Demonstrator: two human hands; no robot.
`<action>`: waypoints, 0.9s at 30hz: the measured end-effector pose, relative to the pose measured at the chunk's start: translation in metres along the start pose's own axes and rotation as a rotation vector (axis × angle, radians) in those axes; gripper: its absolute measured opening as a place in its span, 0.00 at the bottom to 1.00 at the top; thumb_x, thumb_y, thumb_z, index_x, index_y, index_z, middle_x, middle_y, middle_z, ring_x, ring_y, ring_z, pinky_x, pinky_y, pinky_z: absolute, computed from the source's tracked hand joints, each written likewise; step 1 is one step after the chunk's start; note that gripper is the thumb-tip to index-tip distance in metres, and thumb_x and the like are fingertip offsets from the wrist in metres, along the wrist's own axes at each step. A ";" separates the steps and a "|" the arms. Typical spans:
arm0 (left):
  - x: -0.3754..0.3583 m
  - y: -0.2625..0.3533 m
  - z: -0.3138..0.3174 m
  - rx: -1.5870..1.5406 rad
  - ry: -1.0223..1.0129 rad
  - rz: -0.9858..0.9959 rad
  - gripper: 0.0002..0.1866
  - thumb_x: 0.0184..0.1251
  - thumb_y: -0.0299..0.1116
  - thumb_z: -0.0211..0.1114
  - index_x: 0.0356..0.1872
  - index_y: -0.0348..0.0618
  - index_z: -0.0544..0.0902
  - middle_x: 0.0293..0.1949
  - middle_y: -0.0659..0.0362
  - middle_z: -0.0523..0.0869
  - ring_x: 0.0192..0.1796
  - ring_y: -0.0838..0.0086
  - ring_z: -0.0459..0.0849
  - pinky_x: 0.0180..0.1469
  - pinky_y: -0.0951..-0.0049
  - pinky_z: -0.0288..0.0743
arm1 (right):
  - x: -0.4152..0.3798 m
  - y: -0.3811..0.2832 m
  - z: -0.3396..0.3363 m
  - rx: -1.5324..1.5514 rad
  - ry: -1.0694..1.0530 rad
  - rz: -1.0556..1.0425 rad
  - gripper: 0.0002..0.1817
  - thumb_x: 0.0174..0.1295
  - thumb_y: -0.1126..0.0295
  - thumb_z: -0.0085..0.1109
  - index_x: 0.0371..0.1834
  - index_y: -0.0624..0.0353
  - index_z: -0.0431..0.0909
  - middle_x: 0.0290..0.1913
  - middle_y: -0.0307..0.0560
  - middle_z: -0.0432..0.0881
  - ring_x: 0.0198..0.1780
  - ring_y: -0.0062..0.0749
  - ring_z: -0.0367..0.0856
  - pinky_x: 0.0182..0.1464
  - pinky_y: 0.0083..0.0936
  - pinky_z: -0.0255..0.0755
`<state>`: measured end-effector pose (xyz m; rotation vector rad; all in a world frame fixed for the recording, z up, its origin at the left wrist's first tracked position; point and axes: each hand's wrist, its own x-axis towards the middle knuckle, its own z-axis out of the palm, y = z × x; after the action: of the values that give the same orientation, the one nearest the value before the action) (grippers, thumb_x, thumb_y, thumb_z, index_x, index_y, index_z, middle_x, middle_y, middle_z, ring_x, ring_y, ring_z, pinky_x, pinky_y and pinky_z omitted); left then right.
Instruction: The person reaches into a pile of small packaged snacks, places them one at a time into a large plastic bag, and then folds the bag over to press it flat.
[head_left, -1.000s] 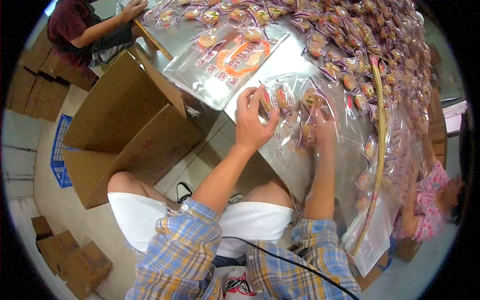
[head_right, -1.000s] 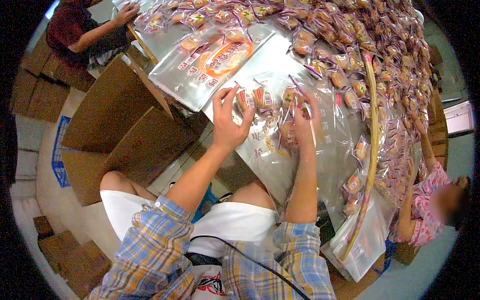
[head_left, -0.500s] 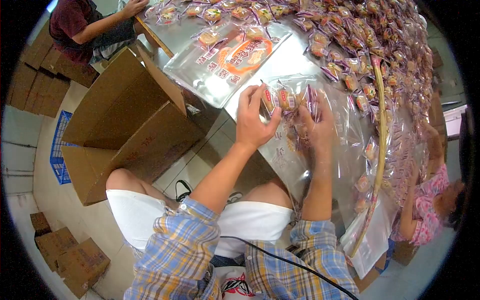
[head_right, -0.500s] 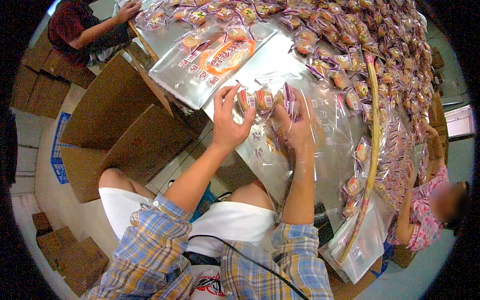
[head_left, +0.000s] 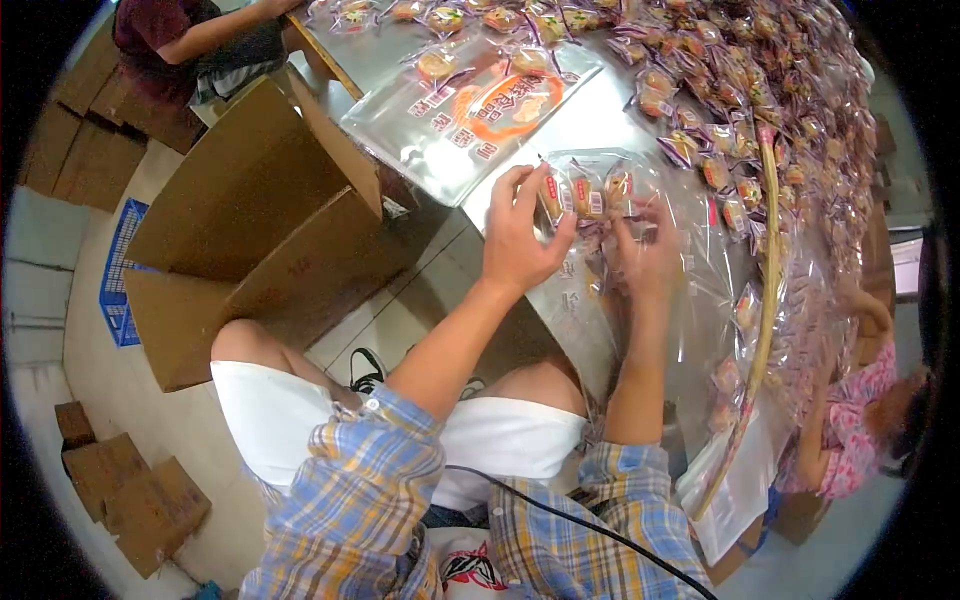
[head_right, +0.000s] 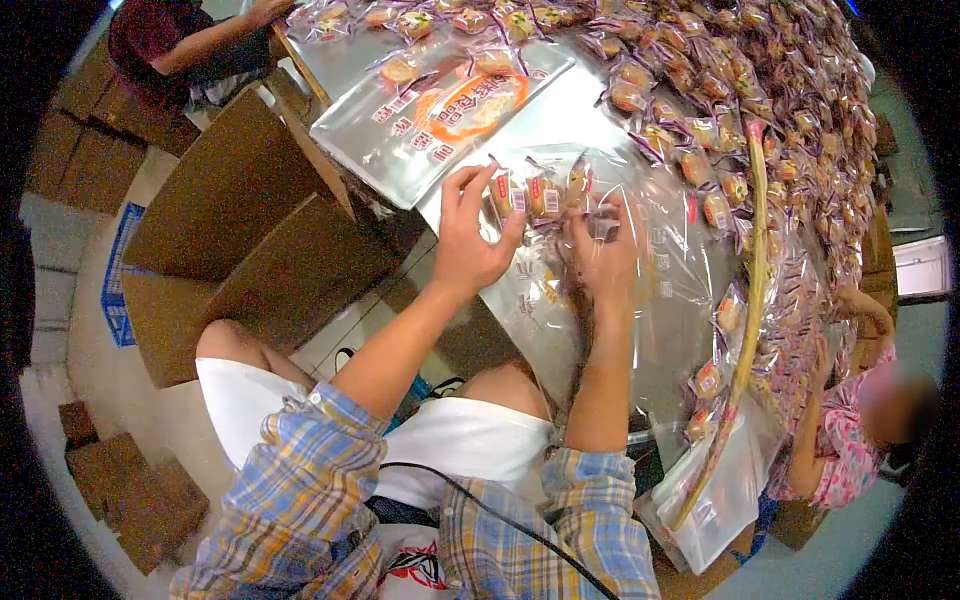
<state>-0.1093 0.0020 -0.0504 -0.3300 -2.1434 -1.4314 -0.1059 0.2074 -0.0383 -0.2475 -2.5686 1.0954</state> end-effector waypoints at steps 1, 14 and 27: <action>0.000 0.000 0.000 0.004 0.001 0.000 0.34 0.67 0.40 0.72 0.71 0.34 0.75 0.64 0.42 0.73 0.67 0.49 0.75 0.69 0.56 0.72 | -0.002 -0.010 -0.002 0.056 -0.017 -0.046 0.27 0.58 0.63 0.79 0.60 0.55 0.82 0.58 0.52 0.83 0.60 0.43 0.84 0.55 0.38 0.80; 0.000 -0.002 0.002 -0.009 0.055 0.026 0.32 0.65 0.41 0.71 0.66 0.35 0.75 0.62 0.41 0.75 0.63 0.45 0.77 0.66 0.53 0.74 | -0.002 -0.004 0.008 0.035 -0.061 -0.314 0.35 0.51 0.63 0.85 0.65 0.54 0.82 0.64 0.60 0.79 0.59 0.47 0.84 0.60 0.39 0.78; -0.001 -0.014 0.005 -0.163 0.179 -0.007 0.22 0.72 0.35 0.65 0.61 0.34 0.73 0.62 0.44 0.76 0.65 0.54 0.78 0.69 0.57 0.72 | -0.001 -0.015 0.005 0.489 -0.190 0.174 0.32 0.63 0.70 0.75 0.72 0.53 0.78 0.55 0.42 0.83 0.51 0.25 0.83 0.52 0.26 0.79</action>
<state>-0.1166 0.0011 -0.0638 -0.2439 -1.8934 -1.5809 -0.1074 0.1930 -0.0310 -0.2548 -2.3670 1.8442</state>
